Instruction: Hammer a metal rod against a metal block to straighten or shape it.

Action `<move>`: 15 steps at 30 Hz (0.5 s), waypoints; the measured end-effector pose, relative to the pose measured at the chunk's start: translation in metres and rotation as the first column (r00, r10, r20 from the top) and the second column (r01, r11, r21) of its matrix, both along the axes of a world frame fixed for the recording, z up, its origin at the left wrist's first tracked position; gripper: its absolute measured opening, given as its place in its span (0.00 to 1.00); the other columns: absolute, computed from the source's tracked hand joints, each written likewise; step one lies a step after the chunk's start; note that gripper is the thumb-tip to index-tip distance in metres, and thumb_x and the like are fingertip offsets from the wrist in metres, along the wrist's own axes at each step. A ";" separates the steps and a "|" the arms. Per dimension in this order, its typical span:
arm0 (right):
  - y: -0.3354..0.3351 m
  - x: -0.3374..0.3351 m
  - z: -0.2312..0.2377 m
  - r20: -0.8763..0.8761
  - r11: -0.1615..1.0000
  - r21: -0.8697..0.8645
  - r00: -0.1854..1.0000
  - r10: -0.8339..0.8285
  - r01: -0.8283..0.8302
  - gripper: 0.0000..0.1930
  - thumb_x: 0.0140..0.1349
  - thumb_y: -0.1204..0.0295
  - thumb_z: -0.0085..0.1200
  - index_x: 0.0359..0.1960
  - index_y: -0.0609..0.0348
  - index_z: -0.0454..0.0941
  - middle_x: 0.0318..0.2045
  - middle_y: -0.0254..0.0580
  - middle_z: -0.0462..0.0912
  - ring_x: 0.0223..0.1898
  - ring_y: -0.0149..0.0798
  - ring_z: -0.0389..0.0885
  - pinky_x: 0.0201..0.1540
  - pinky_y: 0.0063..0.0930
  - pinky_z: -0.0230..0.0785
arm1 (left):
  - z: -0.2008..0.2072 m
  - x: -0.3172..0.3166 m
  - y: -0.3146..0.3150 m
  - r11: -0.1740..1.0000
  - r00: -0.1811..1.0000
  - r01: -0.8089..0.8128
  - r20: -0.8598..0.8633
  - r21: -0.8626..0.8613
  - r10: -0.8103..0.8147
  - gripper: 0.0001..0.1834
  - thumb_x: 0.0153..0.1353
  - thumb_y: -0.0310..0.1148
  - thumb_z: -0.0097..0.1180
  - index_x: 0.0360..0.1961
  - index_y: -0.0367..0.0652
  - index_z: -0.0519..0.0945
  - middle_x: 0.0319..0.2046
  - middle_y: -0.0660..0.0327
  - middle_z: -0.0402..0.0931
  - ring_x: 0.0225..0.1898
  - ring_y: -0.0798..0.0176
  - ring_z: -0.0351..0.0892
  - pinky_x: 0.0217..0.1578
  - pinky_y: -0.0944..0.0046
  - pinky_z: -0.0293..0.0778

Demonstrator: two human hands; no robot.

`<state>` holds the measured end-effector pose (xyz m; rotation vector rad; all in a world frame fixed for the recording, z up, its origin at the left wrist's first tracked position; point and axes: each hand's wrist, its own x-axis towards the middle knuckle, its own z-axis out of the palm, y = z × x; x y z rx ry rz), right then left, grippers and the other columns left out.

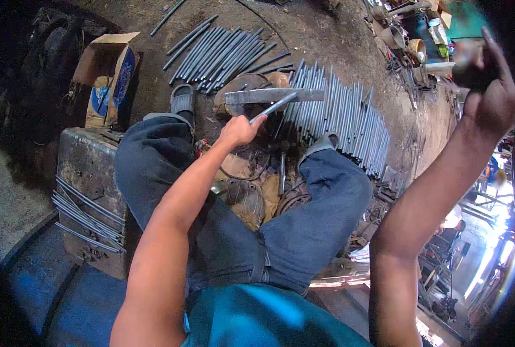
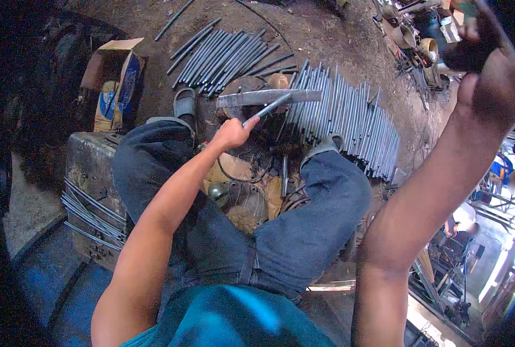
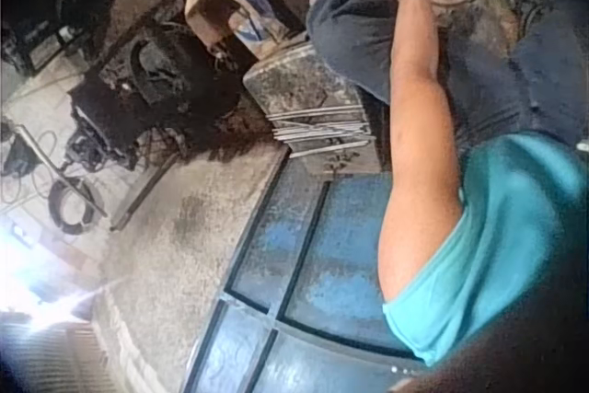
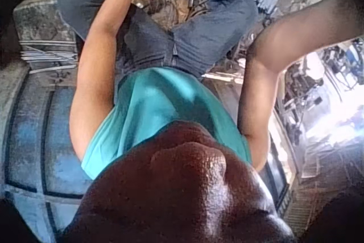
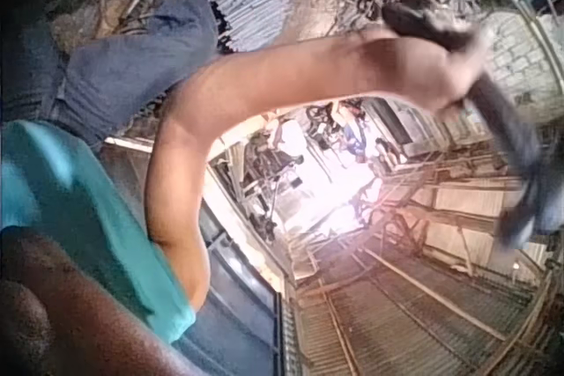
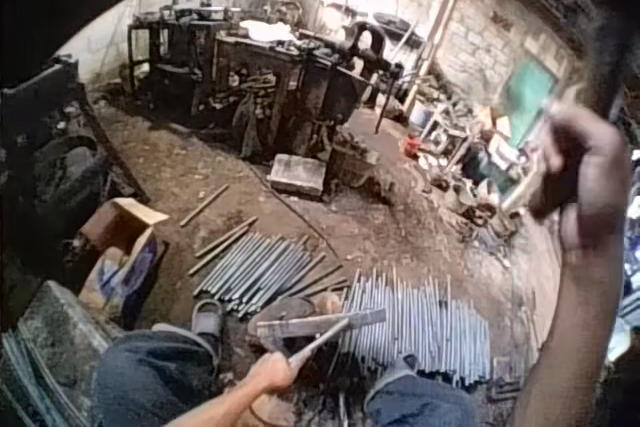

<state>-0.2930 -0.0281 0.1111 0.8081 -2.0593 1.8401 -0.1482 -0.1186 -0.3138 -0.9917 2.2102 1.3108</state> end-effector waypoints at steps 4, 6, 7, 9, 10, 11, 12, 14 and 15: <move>-0.003 -0.019 -0.083 -0.259 0.950 -0.312 0.960 -0.102 0.016 0.09 0.58 0.80 0.52 0.23 0.57 0.66 0.18 0.38 0.75 0.15 0.32 0.72 0.29 0.25 0.71 | 0.001 0.002 -0.001 1.000 1.000 0.000 0.020 0.005 0.000 0.49 0.57 0.71 0.39 0.39 0.25 0.80 0.42 0.33 0.76 0.50 0.37 0.75 0.51 0.47 0.70; 0.019 -0.017 -0.205 -0.184 0.973 -0.196 0.970 -0.159 0.123 0.11 0.57 0.78 0.55 0.37 0.56 0.65 0.21 0.41 0.76 0.19 0.31 0.75 0.30 0.26 0.72 | 0.006 -0.002 0.003 1.000 1.000 -0.014 -0.004 0.002 0.014 0.49 0.57 0.72 0.39 0.39 0.25 0.80 0.42 0.33 0.76 0.50 0.36 0.76 0.50 0.47 0.71; 0.043 0.005 -0.284 0.265 0.940 -0.080 0.916 -0.302 0.333 0.13 0.54 0.76 0.55 0.42 0.64 0.70 0.25 0.48 0.79 0.27 0.36 0.80 0.33 0.29 0.72 | 0.006 -0.006 0.006 1.000 1.000 -0.009 -0.013 0.002 0.009 0.49 0.57 0.72 0.39 0.39 0.25 0.80 0.42 0.33 0.76 0.50 0.36 0.76 0.50 0.47 0.71; 0.083 0.048 -0.351 0.146 0.503 0.860 0.904 -0.403 0.085 0.15 0.46 0.77 0.53 0.37 0.75 0.76 0.27 0.56 0.80 0.32 0.50 0.82 0.33 0.37 0.73 | 0.003 -0.003 0.006 0.999 0.997 -0.004 -0.078 -0.051 0.000 0.50 0.58 0.71 0.38 0.34 0.22 0.80 0.36 0.29 0.76 0.46 0.33 0.76 0.46 0.45 0.72; 0.079 0.040 -0.356 0.512 0.671 0.741 0.633 -0.580 0.015 0.12 0.45 0.79 0.53 0.34 0.72 0.75 0.22 0.52 0.78 0.22 0.46 0.80 0.23 0.36 0.70 | 0.003 -0.001 0.006 0.999 0.997 -0.006 -0.077 -0.053 0.002 0.50 0.58 0.71 0.38 0.34 0.22 0.80 0.36 0.29 0.76 0.46 0.33 0.76 0.46 0.45 0.72; 0.088 0.023 -0.350 0.584 0.732 0.681 0.605 -0.540 -0.003 0.10 0.46 0.79 0.53 0.32 0.71 0.75 0.21 0.49 0.78 0.18 0.42 0.77 0.18 0.34 0.67 | 0.002 -0.001 0.007 0.998 0.997 0.003 -0.077 -0.057 -0.008 0.50 0.58 0.72 0.38 0.33 0.22 0.80 0.36 0.29 0.76 0.45 0.33 0.76 0.46 0.45 0.72; 0.079 0.015 -0.319 0.664 0.793 0.608 0.571 -0.484 -0.035 0.09 0.46 0.80 0.53 0.30 0.69 0.74 0.19 0.46 0.77 0.13 0.39 0.74 0.13 0.32 0.63 | -0.001 0.006 0.002 0.998 0.998 0.005 -0.063 -0.069 -0.009 0.50 0.58 0.72 0.37 0.33 0.22 0.80 0.36 0.29 0.76 0.45 0.32 0.77 0.46 0.45 0.72; 0.072 -0.007 -0.259 0.559 0.803 0.596 0.718 -0.414 -0.001 0.09 0.46 0.81 0.56 0.31 0.68 0.72 0.15 0.40 0.74 0.10 0.31 0.70 0.11 0.26 0.60 | -0.008 0.003 0.000 0.999 1.000 -0.007 -0.028 -0.036 0.006 0.50 0.57 0.72 0.38 0.35 0.23 0.80 0.39 0.31 0.76 0.47 0.34 0.76 0.48 0.46 0.71; 0.080 -0.027 -0.240 0.463 0.819 0.573 0.813 -0.352 0.029 0.09 0.47 0.80 0.57 0.30 0.69 0.73 0.15 0.40 0.75 0.11 0.31 0.70 0.11 0.25 0.59 | -0.008 -0.003 0.003 1.000 1.000 -0.017 -0.003 0.003 0.017 0.50 0.56 0.73 0.39 0.38 0.25 0.81 0.42 0.32 0.76 0.49 0.35 0.75 0.50 0.46 0.71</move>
